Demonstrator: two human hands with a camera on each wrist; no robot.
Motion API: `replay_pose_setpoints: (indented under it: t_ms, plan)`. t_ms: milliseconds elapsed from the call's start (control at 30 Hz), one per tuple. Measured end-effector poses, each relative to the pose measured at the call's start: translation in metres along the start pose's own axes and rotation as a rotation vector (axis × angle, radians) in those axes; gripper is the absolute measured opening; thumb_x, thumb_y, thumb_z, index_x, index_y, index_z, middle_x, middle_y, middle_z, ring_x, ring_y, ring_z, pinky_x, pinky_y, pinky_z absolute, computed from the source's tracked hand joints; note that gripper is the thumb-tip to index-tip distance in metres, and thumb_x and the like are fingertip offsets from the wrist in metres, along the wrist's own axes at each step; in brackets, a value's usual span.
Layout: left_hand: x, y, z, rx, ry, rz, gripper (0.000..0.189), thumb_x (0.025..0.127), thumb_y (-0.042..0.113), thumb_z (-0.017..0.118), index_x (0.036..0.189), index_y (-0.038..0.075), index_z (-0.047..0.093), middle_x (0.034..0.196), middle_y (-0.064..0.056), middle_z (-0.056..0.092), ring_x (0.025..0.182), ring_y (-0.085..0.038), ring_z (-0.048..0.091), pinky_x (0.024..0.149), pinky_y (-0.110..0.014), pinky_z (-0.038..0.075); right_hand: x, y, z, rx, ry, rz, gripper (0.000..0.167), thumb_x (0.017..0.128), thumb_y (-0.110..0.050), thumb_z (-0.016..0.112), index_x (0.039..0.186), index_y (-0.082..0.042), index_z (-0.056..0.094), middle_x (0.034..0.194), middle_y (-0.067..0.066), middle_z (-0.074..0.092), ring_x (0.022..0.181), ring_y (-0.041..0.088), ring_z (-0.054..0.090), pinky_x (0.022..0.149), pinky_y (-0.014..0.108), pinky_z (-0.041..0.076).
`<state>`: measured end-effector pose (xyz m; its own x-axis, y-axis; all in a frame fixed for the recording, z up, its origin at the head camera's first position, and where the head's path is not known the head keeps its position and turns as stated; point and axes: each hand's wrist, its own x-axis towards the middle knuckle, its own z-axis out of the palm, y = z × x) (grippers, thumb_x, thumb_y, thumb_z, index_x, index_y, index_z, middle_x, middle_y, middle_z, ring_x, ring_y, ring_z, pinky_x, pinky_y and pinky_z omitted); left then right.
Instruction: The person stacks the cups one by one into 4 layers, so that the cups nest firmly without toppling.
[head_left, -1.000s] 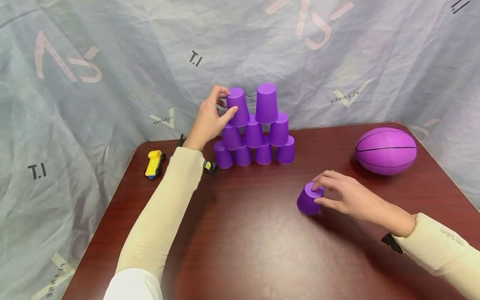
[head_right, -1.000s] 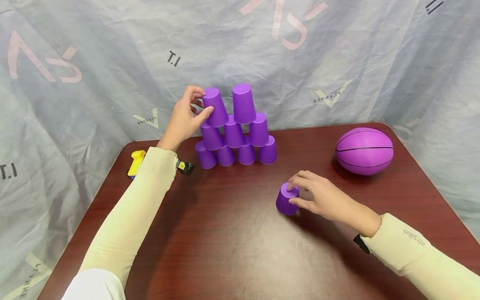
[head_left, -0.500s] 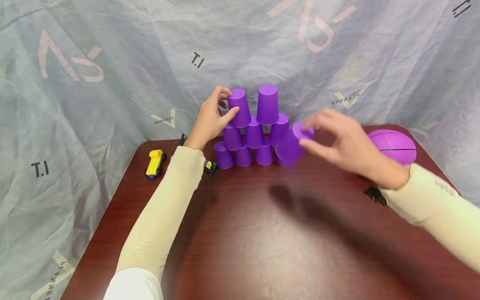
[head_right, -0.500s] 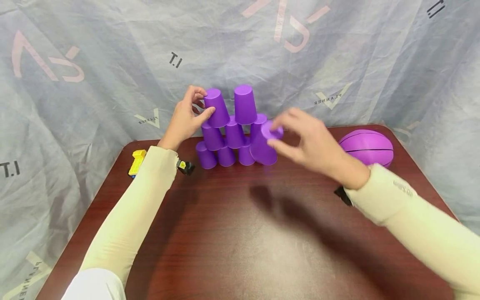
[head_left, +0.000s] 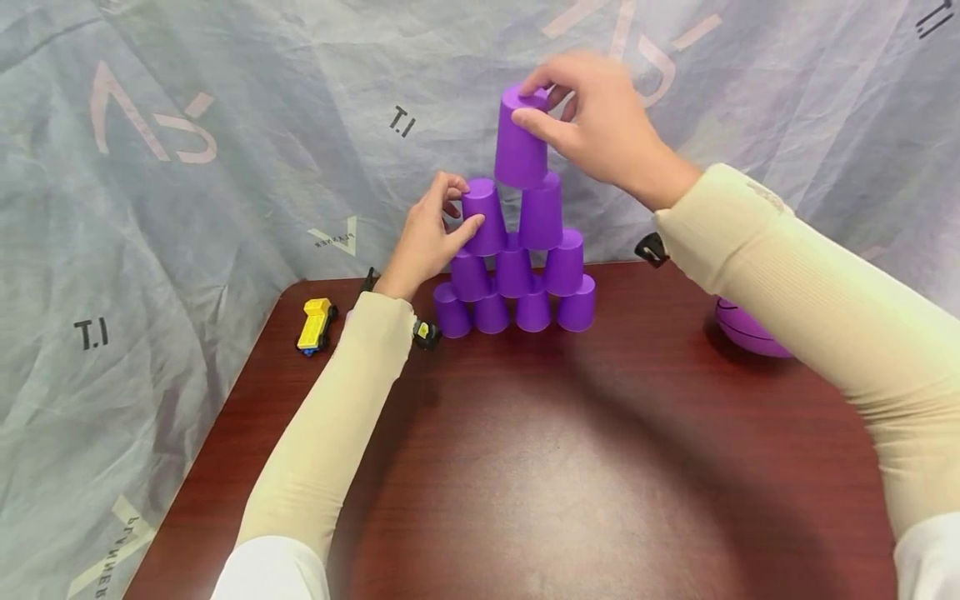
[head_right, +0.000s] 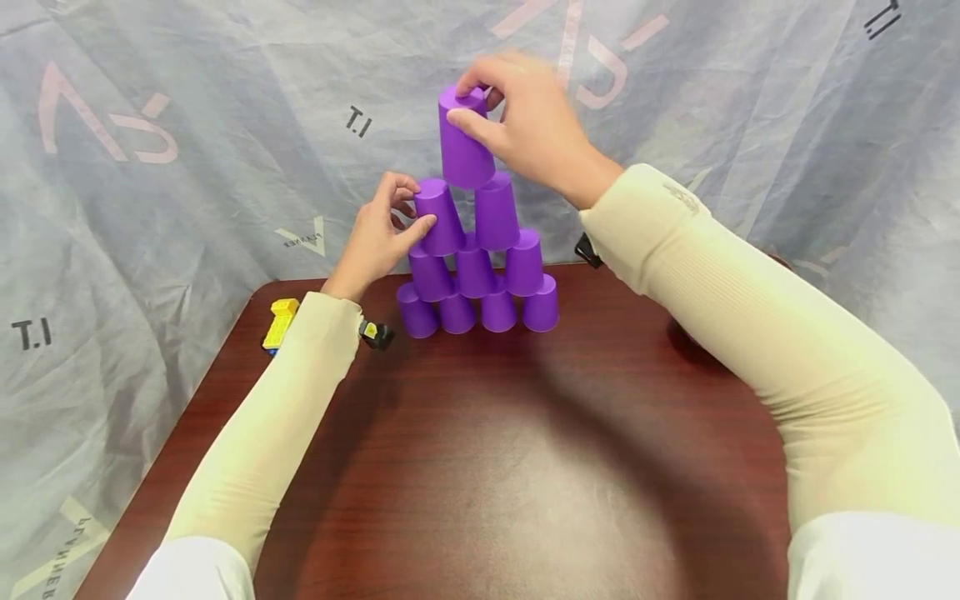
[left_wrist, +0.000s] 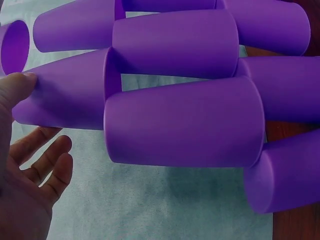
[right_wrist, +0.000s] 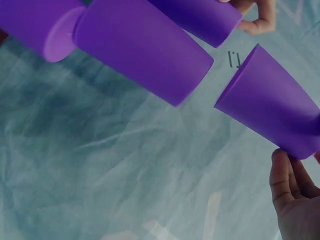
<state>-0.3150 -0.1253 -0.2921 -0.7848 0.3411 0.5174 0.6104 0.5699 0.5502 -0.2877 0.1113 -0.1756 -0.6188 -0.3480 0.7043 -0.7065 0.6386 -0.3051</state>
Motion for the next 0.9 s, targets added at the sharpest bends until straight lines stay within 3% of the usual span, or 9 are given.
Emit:
replay_pose_setpoints:
  t_ms: [233,600,767,900]
  plan:
    - [0.001,0.001,0.000,-0.013,0.008,0.002,0.037,0.089,0.027,0.066,0.116,0.015,0.043,0.115,-0.006,0.060,0.088,-0.017,0.055,0.071,-0.029,0.044,0.019,-0.001,0.016,-0.012,-0.106,0.048,0.032,0.090,-0.035,0.064,0.106,-0.008,0.068,0.104,0.002,0.065,0.088,0.012,0.059,0.074,0.026,0.043]
    - [0.001,-0.002,0.000,0.004,0.019,0.016,0.037,0.089,0.028,0.067,0.116,0.015,0.044,0.115,-0.005,0.060,0.091,-0.018,0.055,0.073,-0.030,0.045,0.019,0.004,0.022,-0.022,-0.185,0.101,0.038,0.091,-0.037,0.062,0.114,-0.007,0.063,0.113,0.006,0.061,0.099,0.020,0.058,0.083,0.034,0.045]
    - [-0.008,-0.002,-0.009,-0.021,0.050,0.028,0.044,0.089,0.034,0.065,0.125,0.017,0.048,0.124,0.003,0.053,0.104,-0.014,0.048,0.081,-0.034,0.043,0.006,0.003,0.013,-0.030,-0.160,0.099,0.045,0.091,-0.039,0.060,0.122,-0.007,0.058,0.122,0.005,0.058,0.108,0.021,0.053,0.089,0.035,0.042]
    - [-0.026,0.009,-0.025,0.054,0.050,0.073,0.050,0.093,0.035,0.059,0.137,0.019,0.044,0.135,0.006,0.047,0.115,-0.016,0.041,0.091,-0.034,0.038,-0.024,0.005,0.000,-0.066,-0.151,0.073,0.048,0.092,-0.036,0.061,0.127,-0.004,0.054,0.127,0.011,0.053,0.117,0.026,0.047,0.097,0.042,0.037]
